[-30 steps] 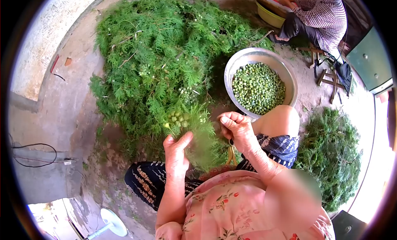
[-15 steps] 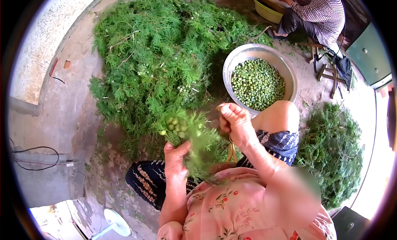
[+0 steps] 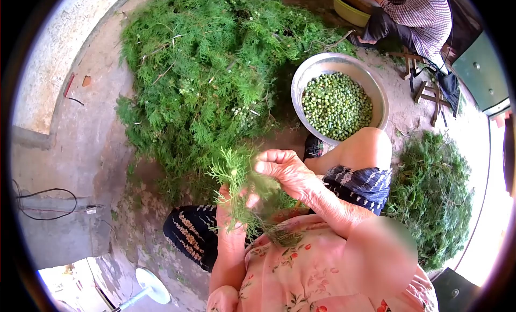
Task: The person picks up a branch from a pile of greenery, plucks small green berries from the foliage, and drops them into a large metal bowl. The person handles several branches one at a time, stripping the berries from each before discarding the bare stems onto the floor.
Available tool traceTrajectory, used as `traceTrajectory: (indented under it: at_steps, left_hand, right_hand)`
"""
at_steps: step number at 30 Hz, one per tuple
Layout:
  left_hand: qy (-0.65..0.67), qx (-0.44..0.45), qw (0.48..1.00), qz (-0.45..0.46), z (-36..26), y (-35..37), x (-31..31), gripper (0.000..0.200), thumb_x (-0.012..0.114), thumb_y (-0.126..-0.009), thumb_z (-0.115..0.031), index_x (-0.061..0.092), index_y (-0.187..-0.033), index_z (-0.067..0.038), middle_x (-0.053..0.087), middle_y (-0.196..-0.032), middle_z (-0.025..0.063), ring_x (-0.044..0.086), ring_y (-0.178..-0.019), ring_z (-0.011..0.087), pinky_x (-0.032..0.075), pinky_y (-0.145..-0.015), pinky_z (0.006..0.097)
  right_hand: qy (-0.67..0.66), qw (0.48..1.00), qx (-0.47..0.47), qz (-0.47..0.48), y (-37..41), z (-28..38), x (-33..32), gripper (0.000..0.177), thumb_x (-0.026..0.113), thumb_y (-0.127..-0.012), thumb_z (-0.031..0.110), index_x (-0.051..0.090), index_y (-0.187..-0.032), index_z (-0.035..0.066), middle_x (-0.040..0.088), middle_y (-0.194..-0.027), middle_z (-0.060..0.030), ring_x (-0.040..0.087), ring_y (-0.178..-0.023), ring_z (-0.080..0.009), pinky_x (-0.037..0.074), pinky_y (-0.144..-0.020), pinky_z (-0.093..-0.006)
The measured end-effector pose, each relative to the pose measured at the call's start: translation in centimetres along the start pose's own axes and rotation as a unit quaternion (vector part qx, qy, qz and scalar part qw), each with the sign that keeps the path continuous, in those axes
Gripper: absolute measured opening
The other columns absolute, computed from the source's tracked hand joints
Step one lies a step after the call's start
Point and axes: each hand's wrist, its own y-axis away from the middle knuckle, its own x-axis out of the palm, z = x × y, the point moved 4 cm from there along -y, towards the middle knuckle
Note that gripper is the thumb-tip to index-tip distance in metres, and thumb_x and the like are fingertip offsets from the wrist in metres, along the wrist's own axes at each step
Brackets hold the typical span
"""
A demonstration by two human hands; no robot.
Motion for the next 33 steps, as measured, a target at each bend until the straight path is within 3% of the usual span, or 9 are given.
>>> traceTrajectory:
  at_steps: [6, 10, 13, 19, 24, 28, 31, 32, 33]
  left_hand:
    - [0.026, -0.062, 0.992, 0.105, 0.3, 0.1, 2.0, 0.030, 0.043, -0.087, -0.017, 0.050, -0.109, 0.004, 0.058, -0.096, 0.0197, 0.061, -0.073, 0.0243, 0.053, -0.056, 0.0292]
    - [-0.052, 0.019, 0.995, 0.079, 0.9, 0.1, 3.3, 0.023, 0.047, -0.084, -0.004, 0.053, -0.106, 0.002, 0.059, -0.094, 0.0192, 0.062, -0.074, 0.0229, 0.053, -0.055, 0.0279]
    - [-0.088, 0.049, 0.993, -0.069, 0.0, 0.7, 1.2, 0.027, 0.044, -0.087, -0.024, 0.054, -0.083, 0.000, 0.056, -0.070, 0.0145, 0.041, -0.046, 0.0181, 0.032, -0.045, 0.0265]
    - [-0.067, -0.022, 0.997, 0.040, -0.3, 0.5, 1.3, 0.018, 0.048, -0.083, -0.017, 0.054, -0.075, -0.003, 0.055, -0.065, 0.0099, 0.042, -0.048, 0.0134, 0.031, -0.050, 0.0237]
    - [-0.072, -0.040, 0.997, -0.001, 0.4, 0.8, 1.6, 0.014, 0.051, -0.082, -0.019, 0.051, -0.074, -0.006, 0.052, -0.067, 0.0069, 0.044, -0.052, 0.0125, 0.031, -0.051, 0.0242]
    - [-0.087, 0.010, 0.993, -0.077, 0.3, 0.5, -0.1, 0.018, 0.050, -0.083, -0.020, 0.048, -0.072, -0.005, 0.053, -0.069, 0.0118, 0.043, -0.047, 0.0134, 0.032, -0.048, 0.0242]
    - [-0.132, 0.018, 0.989, -0.070, 0.5, 1.1, 2.5, 0.018, 0.050, -0.084, -0.018, 0.048, -0.074, -0.003, 0.054, -0.073, 0.0140, 0.043, -0.050, 0.0143, 0.033, -0.045, 0.0241]
    - [-0.097, 0.018, 0.993, -0.061, 0.5, 0.9, 2.3, 0.017, 0.048, -0.085, -0.016, 0.050, -0.082, 0.001, 0.055, -0.076, 0.0159, 0.045, -0.052, 0.0150, 0.034, -0.042, 0.0247]
    - [-0.092, 0.007, 0.995, -0.038, 0.6, 0.6, 1.9, 0.017, 0.048, -0.085, -0.016, 0.050, -0.084, 0.001, 0.055, -0.077, 0.0161, 0.045, -0.052, 0.0151, 0.034, -0.042, 0.0243]
  right_hand:
    - [0.032, 0.994, -0.084, -0.066, 0.1, 0.3, -0.5, 0.010, 0.063, -0.077, 0.000, 0.061, -0.087, 0.000, 0.062, -0.079, -0.0018, 0.056, -0.069, -0.0078, 0.046, -0.067, -0.0206]
    - [0.114, 0.974, -0.128, -0.146, -0.2, 0.0, -1.4, 0.006, 0.061, -0.080, 0.001, 0.060, -0.085, 0.002, 0.059, -0.074, -0.0008, 0.055, -0.065, -0.0077, 0.045, -0.060, -0.0204]
    - [0.090, 0.965, -0.130, -0.209, -0.2, 1.8, -3.0, 0.005, 0.057, -0.083, 0.007, 0.056, -0.088, 0.004, 0.056, -0.067, -0.0008, 0.055, -0.059, -0.0105, 0.041, -0.052, -0.0218]
    - [-0.152, 0.987, -0.010, 0.053, -0.1, 0.8, -2.7, 0.013, 0.056, -0.082, 0.004, 0.055, -0.095, 0.004, 0.059, -0.092, -0.0111, 0.060, -0.073, -0.0189, 0.050, -0.059, -0.0299]
    - [-0.036, 0.998, 0.051, 0.028, 0.3, -1.8, -0.7, 0.018, 0.060, -0.083, 0.010, 0.059, -0.099, 0.002, 0.061, -0.079, -0.0025, 0.050, -0.054, -0.0078, 0.037, -0.044, -0.0205]
    - [-0.018, 0.997, 0.003, 0.081, 0.8, -1.2, 0.5, 0.011, 0.055, -0.084, 0.001, 0.061, -0.092, 0.002, 0.061, -0.081, -0.0028, 0.051, -0.058, -0.0052, 0.039, -0.046, -0.0192]
    - [0.131, 0.991, -0.040, -0.009, 1.2, -0.8, 0.5, 0.017, 0.053, -0.079, -0.006, 0.060, -0.091, 0.002, 0.062, -0.084, -0.0056, 0.055, -0.067, -0.0103, 0.045, -0.054, -0.0249]
    - [0.421, 0.862, -0.280, -0.034, 1.2, 0.3, 0.3, 0.020, 0.056, -0.072, -0.007, 0.060, -0.088, 0.003, 0.059, -0.081, -0.0074, 0.055, -0.073, -0.0195, 0.045, -0.062, -0.0299]
    - [0.452, 0.838, -0.300, -0.050, 1.3, 0.4, 0.4, 0.024, 0.054, -0.068, -0.009, 0.059, -0.088, 0.002, 0.058, -0.081, -0.0088, 0.055, -0.074, -0.0223, 0.045, -0.065, -0.0310]
